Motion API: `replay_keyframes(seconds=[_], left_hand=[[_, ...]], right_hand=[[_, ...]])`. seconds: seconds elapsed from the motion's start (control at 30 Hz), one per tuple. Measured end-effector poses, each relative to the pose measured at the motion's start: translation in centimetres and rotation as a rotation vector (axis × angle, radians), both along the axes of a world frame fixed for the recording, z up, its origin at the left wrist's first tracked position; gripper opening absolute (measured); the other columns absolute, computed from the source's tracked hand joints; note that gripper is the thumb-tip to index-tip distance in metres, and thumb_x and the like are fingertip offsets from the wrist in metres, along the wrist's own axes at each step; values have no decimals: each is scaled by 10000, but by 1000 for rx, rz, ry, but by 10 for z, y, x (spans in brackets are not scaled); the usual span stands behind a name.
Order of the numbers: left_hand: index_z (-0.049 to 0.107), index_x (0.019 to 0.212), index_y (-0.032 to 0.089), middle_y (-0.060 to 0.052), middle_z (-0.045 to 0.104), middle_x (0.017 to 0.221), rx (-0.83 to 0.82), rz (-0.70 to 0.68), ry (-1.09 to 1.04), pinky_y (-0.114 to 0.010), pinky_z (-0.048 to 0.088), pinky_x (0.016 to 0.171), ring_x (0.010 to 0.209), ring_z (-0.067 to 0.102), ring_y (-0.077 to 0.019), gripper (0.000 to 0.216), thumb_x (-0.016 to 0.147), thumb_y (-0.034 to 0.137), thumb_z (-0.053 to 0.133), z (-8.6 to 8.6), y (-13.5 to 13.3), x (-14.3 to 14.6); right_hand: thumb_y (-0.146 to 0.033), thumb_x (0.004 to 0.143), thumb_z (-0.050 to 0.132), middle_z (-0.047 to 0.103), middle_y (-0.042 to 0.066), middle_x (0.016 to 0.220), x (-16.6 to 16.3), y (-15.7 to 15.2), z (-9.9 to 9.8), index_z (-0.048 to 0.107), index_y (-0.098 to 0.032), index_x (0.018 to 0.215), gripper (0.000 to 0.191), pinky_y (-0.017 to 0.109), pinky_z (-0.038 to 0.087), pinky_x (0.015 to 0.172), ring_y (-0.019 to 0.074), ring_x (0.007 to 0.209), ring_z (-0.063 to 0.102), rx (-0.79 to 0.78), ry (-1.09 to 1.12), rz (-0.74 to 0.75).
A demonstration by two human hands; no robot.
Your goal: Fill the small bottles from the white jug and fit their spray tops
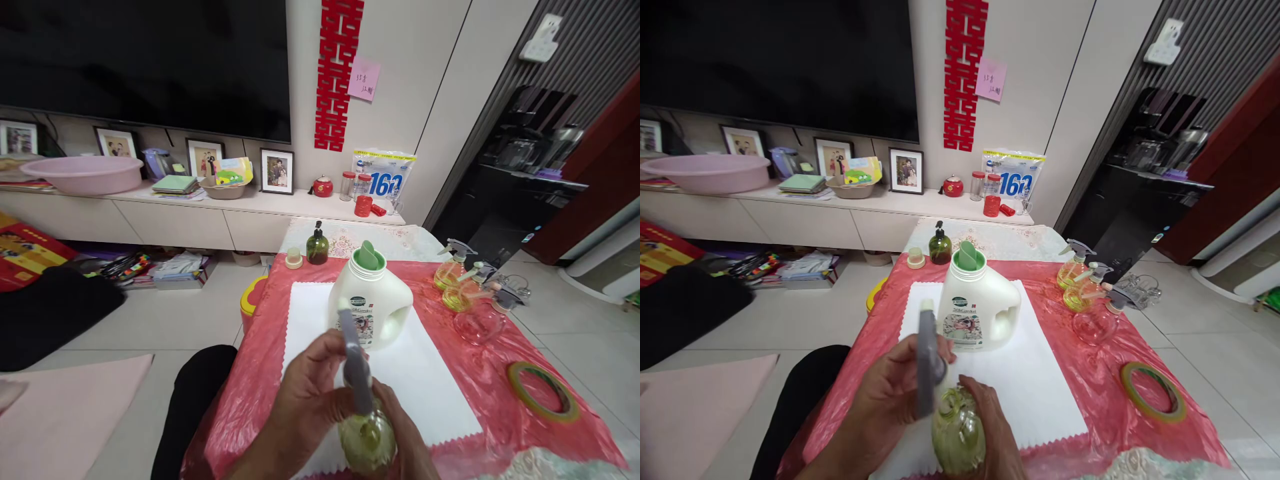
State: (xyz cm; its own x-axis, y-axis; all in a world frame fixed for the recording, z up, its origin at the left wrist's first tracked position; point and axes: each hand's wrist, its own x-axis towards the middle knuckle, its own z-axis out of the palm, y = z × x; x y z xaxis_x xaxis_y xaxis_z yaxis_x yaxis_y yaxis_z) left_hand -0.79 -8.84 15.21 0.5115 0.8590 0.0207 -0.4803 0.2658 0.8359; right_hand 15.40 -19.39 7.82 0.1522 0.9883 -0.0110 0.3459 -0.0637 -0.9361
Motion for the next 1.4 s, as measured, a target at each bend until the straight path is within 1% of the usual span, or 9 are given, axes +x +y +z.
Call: replay_keyframes(seconds=[0.1,0.17,0.23,0.4,0.53,0.63,0.77,0.9,1.4], left_hand=[[771,954,240,-26,713,970,-105,278,-86,-324,542,864,922,651,-216,461,559,373,965,5,16,-19],[775,956,249,-16,721,1007,-183,437,-161,-328,576,872,880,663,-194,445,563,343,961,4,30,-33],[783,904,241,-11,732,988,-250,505,-195,-308,599,845,827,662,-167,412,544,320,967,-6,41,-42],[806,864,216,-33,774,971,-372,395,-86,-270,593,799,802,678,-165,421,495,313,984,-67,41,-34],[811,919,229,-48,783,995,-367,318,-50,-269,568,797,883,691,-180,453,520,358,981,-112,30,-24],[813,913,229,-50,785,969,-358,293,-54,-275,558,806,862,692,-173,446,519,344,986,-127,28,-25],[813,924,216,-63,791,958,-372,276,-65,-292,556,827,863,692,-183,457,522,352,984,-130,30,-28],[813,931,222,-61,793,963,-374,270,-67,-291,551,830,870,694,-189,434,543,330,975,-132,30,-29],[820,900,216,-64,785,957,-384,248,-50,-273,547,814,853,669,-183,380,562,309,967,-133,29,-32]], right_hand=[[-230,595,746,531,98,1422,22,-4,-5,441,-244,1453,911,423,456,1122,305,1323,518,38,-154,-135],[-306,673,720,489,85,1480,42,-5,0,428,-262,1469,849,455,431,1151,306,1369,481,55,-254,-254],[-433,725,721,486,76,1497,63,-2,13,435,-283,1465,808,498,443,1132,323,1359,492,65,-356,-362],[-608,677,750,578,86,1399,98,29,68,458,-304,1464,893,495,559,901,357,1155,622,195,-625,-472],[-514,781,667,584,94,1365,103,65,118,446,-272,1463,756,493,506,966,340,1205,571,442,-925,-364],[-378,836,585,574,135,1320,101,90,148,423,-204,1453,662,489,484,951,321,1144,557,584,-1175,-246],[-262,801,536,565,150,1296,98,112,171,420,-163,1438,655,453,478,840,322,1089,530,588,-1423,-175],[-213,785,535,553,144,1304,93,122,181,431,-177,1432,656,397,436,746,317,1093,510,546,-1613,-155],[-81,726,552,531,110,1340,82,131,202,414,-235,1396,701,417,399,832,300,1182,480,576,-1859,-73]])
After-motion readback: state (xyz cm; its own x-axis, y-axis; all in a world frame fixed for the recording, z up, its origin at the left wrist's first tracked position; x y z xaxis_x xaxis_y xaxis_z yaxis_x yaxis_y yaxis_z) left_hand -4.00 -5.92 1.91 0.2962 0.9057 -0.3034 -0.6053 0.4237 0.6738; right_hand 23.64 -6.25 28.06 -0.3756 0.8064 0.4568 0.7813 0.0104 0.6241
